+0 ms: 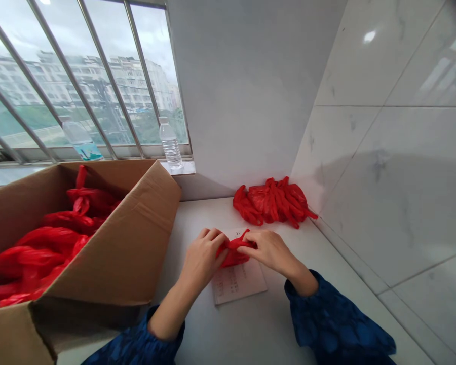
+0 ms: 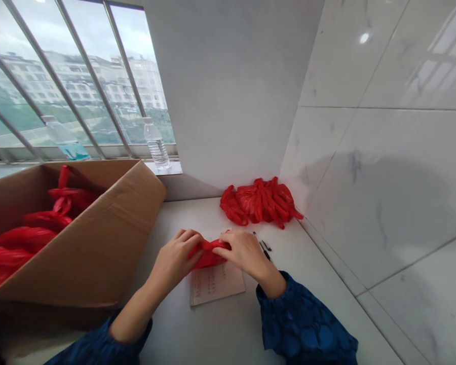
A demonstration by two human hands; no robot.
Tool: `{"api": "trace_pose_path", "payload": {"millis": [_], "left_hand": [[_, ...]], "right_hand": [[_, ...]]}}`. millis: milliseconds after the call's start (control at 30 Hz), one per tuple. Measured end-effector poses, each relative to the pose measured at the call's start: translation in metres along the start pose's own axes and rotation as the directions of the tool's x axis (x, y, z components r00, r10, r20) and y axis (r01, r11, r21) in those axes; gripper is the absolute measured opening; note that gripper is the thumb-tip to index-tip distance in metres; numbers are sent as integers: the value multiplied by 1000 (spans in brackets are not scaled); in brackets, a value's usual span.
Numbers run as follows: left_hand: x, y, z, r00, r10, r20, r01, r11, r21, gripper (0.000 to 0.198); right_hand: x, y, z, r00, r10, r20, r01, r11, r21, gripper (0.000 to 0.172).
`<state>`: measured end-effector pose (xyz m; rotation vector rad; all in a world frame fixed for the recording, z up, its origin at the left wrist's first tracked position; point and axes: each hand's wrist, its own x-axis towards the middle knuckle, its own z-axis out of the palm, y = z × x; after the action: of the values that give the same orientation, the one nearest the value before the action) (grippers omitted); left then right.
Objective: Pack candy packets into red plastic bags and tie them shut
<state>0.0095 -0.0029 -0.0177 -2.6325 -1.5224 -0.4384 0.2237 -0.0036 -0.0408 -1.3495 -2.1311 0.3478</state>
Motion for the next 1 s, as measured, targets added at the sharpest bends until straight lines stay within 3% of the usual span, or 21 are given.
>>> {"api": "trace_pose_path", "payload": {"millis": [167, 233, 300, 367, 467, 567, 667, 800, 1000], "left_hand": [[-1, -13, -8, 965, -258, -32, 259, 966, 10, 32], [-1, -17, -9, 952, -301, -51, 301, 954, -2, 34], [-1, -19, -9, 962, -251, -110, 249, 968, -33, 31], [0, -16, -7, 980, -124, -158, 114, 991, -68, 38], [-1, -9, -7, 987, 34, -160, -54, 991, -125, 32], [-2, -9, -9, 969, -82, -232, 26, 972, -232, 20], [-3, -18, -13, 888, -303, -347, 147, 900, -410, 23], [-1, -25, -20, 827, -377, -417, 2, 743, -669, 13], [-14, -15, -45, 870, -295, -395, -186, 547, -816, 12]], "right_hand": [[6, 19, -6, 986, 59, -156, -38, 990, 135, 24], [7, 22, -7, 973, 94, -210, -59, 984, 167, 22], [7, 19, -6, 968, 85, -237, -43, 983, 176, 16], [6, 12, -3, 971, 44, -233, 3, 980, 200, 7], [6, 1, 0, 981, 29, -191, 25, 961, 275, 12], [6, 2, -2, 966, 112, -233, -24, 936, 351, 16], [6, 13, -7, 906, 207, -370, -39, 910, 413, 18], [7, 18, -9, 853, 261, -451, -8, 872, 489, 20], [3, 11, -21, 817, 352, -457, 67, 729, 681, 24]]}}
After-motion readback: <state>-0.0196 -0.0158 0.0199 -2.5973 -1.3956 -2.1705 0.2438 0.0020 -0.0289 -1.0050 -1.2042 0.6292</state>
